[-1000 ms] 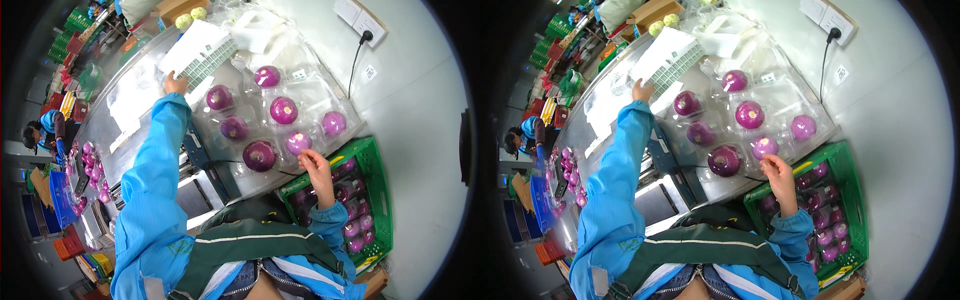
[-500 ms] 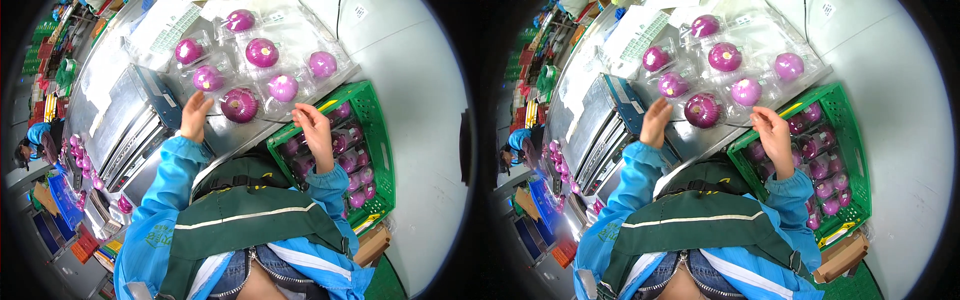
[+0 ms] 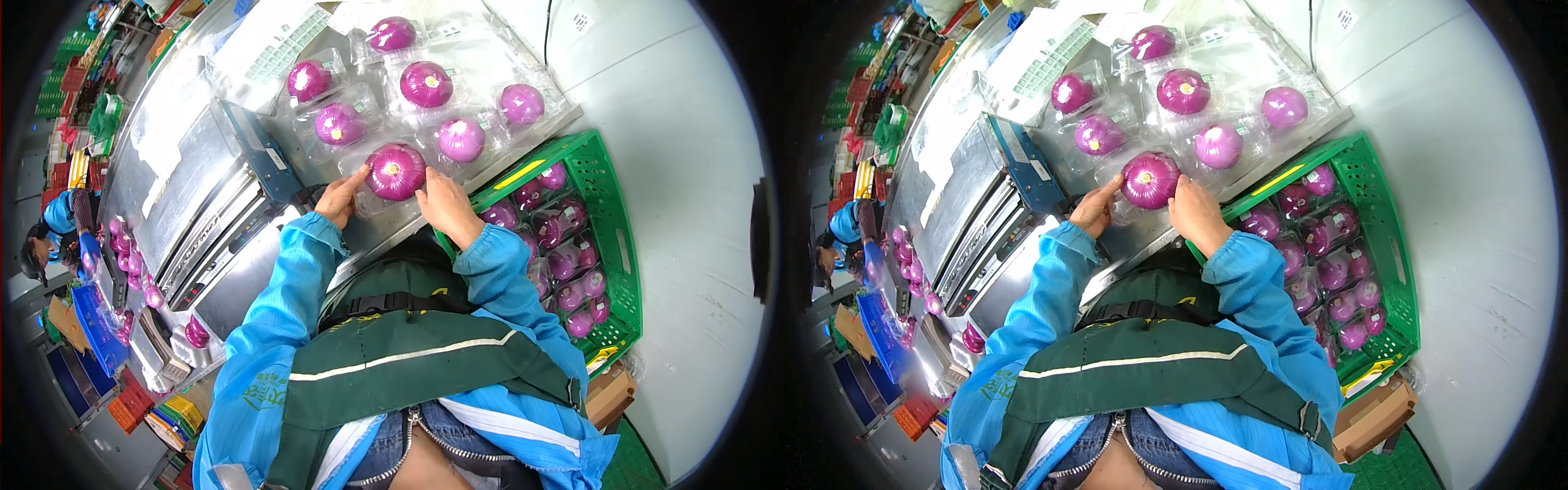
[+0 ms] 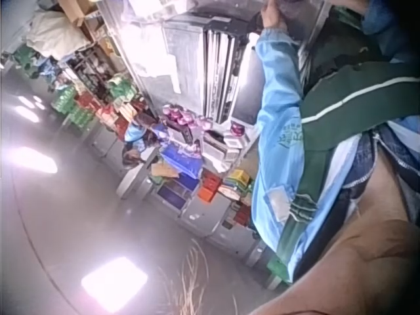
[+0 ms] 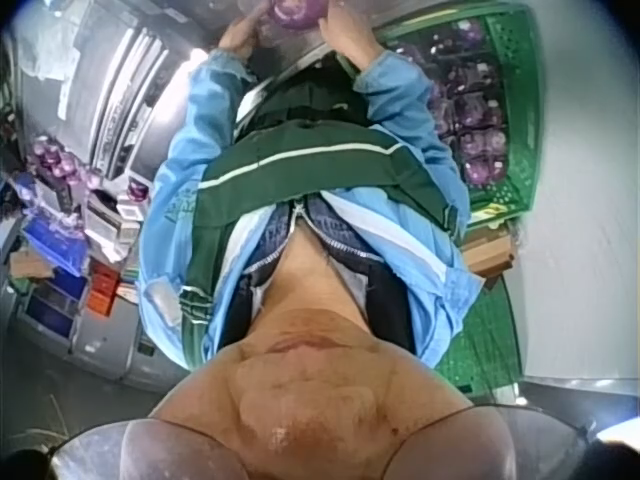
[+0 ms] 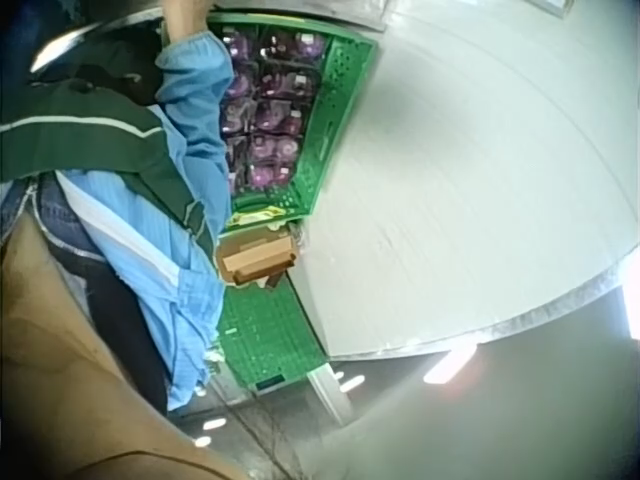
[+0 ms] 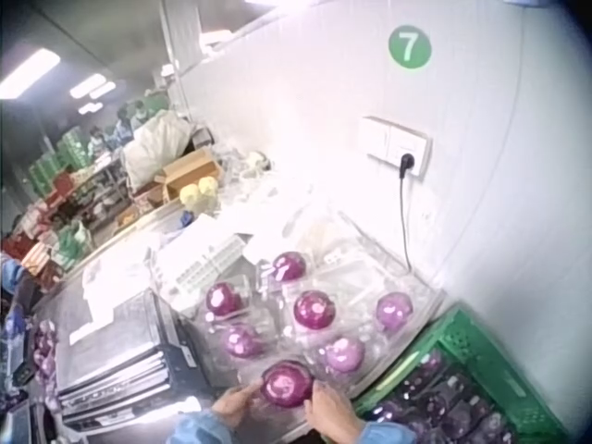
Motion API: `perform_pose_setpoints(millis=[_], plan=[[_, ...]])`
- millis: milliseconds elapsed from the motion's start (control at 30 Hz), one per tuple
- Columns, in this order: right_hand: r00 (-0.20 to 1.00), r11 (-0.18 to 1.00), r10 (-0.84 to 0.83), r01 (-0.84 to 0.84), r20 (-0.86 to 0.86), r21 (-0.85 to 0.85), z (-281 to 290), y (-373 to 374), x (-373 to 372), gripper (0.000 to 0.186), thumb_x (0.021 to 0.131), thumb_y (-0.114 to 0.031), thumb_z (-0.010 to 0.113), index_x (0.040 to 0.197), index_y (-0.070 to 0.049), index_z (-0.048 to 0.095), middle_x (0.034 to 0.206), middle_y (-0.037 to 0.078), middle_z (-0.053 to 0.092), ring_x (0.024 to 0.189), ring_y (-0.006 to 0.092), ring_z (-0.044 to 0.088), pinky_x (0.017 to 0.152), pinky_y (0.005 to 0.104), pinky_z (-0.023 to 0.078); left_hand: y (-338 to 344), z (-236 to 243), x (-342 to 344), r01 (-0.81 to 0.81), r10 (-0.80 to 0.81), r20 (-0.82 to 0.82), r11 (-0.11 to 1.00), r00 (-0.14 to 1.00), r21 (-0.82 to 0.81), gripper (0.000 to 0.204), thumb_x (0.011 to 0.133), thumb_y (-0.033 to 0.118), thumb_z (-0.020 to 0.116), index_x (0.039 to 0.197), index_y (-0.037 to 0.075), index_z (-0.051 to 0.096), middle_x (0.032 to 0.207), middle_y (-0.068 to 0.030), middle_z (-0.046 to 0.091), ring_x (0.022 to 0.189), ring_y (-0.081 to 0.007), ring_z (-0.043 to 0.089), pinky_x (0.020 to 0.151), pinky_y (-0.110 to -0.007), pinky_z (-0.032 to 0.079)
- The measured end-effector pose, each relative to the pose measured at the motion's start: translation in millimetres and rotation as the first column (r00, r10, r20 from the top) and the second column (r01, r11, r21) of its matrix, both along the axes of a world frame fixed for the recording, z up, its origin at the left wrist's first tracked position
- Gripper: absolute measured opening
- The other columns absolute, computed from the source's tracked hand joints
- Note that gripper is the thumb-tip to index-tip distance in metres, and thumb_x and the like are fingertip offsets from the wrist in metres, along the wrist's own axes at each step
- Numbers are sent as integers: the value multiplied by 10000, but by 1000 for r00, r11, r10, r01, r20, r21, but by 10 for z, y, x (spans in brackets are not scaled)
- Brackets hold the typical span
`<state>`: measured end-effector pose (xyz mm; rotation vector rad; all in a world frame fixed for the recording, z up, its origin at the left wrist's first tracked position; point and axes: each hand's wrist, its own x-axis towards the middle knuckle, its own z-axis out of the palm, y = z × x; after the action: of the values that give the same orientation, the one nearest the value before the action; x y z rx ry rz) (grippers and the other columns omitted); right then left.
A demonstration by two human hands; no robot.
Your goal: Wrapping red onions in plastic film using a heat sealer and applying labels.
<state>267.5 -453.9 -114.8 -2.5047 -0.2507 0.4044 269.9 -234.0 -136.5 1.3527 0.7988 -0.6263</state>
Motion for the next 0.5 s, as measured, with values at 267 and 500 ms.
perform_pose_setpoints(millis=[267,500], plan=[[989,914,-151,139,1,382,266,16,-55,299,818,-133,607,1085,-6,561,922,165,639,840,284,626,743,369,490,62,-47,-407,-114,194,336,963,921,-245,334,904,271,585,1160,60,552,1114,-36,592,982,-158,570,827,-322,458],[870,343,-448,381,-208,859,745,-24,-5,378,900,-242,594,1189,-10,520,1097,104,585,968,162,564,845,264,435,217,448,-730,-74,360,358,787,861,-613,475,898,336,572,1275,69,461,1222,-45,544,1136,-180,511,974,-358,407]])
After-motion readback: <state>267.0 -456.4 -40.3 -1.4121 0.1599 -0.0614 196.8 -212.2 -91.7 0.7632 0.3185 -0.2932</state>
